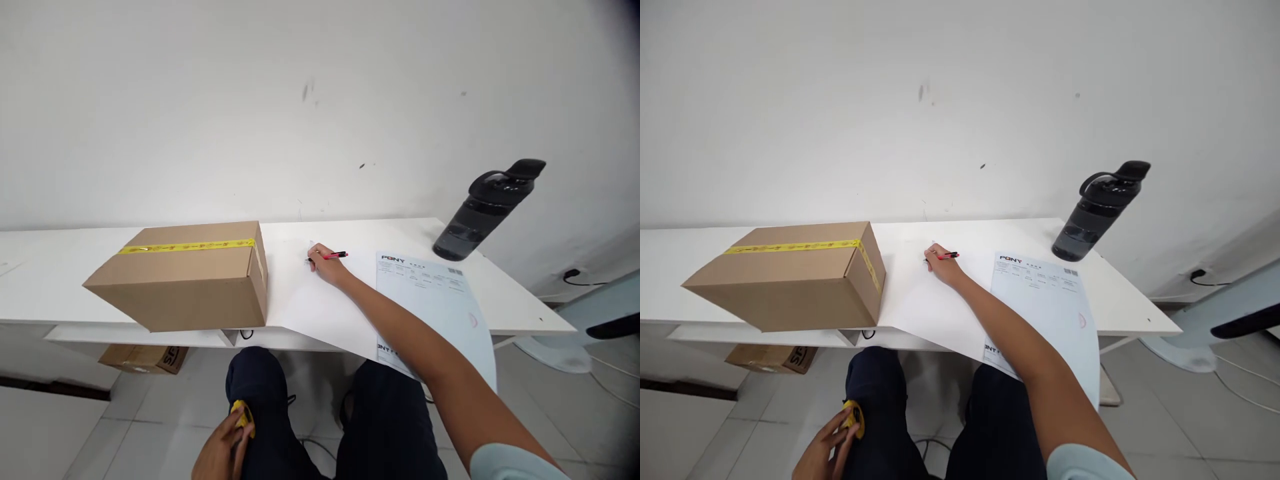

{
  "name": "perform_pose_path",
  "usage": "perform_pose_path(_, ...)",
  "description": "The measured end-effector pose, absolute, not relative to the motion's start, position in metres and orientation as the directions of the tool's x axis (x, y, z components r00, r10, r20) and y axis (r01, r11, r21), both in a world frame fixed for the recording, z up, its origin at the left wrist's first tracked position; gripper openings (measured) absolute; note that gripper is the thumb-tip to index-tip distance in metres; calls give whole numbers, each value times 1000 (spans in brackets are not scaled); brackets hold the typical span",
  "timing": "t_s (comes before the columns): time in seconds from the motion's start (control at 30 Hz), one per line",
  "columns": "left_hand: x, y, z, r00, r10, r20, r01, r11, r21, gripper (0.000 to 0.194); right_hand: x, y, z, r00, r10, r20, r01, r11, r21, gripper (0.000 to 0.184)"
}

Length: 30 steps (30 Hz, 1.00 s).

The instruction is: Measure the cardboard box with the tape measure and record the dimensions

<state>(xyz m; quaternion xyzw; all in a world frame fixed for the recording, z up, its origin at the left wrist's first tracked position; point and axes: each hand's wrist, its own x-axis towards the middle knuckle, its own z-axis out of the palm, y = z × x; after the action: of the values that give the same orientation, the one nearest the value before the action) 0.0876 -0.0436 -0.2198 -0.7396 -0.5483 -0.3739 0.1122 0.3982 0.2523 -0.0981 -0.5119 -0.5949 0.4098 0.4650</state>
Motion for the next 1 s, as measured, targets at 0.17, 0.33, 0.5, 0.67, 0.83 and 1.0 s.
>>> perform_pose_path(0.17, 104, -46, -210, 202, 687, 698, 865, -460, 202, 19, 402, 253, -103, 22, 990, 142, 304, 128, -944, 38)
perform_pose_path(0.33, 102, -48, -202, 331, 673, 661, 813, -559, 162, 12, 402, 253, -102, 20, 989, 147, 321, 133, -938, 35)
perform_pose_path(0.5, 101, -48, -194, 430, 626, 651, 744, -654, 136, 7, 402, 252, -101, 5, 990, 141, 321, 132, -938, 36)
perform_pose_path(0.67, 92, -42, -190, 501, 615, 609, 696, -705, 139, 11, 403, 250, -99, 7, 990, 139, 319, 130, -939, 34)
perform_pose_path(0.83, 92, -40, -191, 502, 613, 610, 697, -704, 134, 9, 403, 249, -99, -6, 991, 136, 315, 131, -940, 35)
perform_pose_path(1.0, 90, -40, -192, 491, 622, 610, 688, -707, 167, 9, 403, 251, -102, 45, 988, 145, 311, 124, -942, 35)
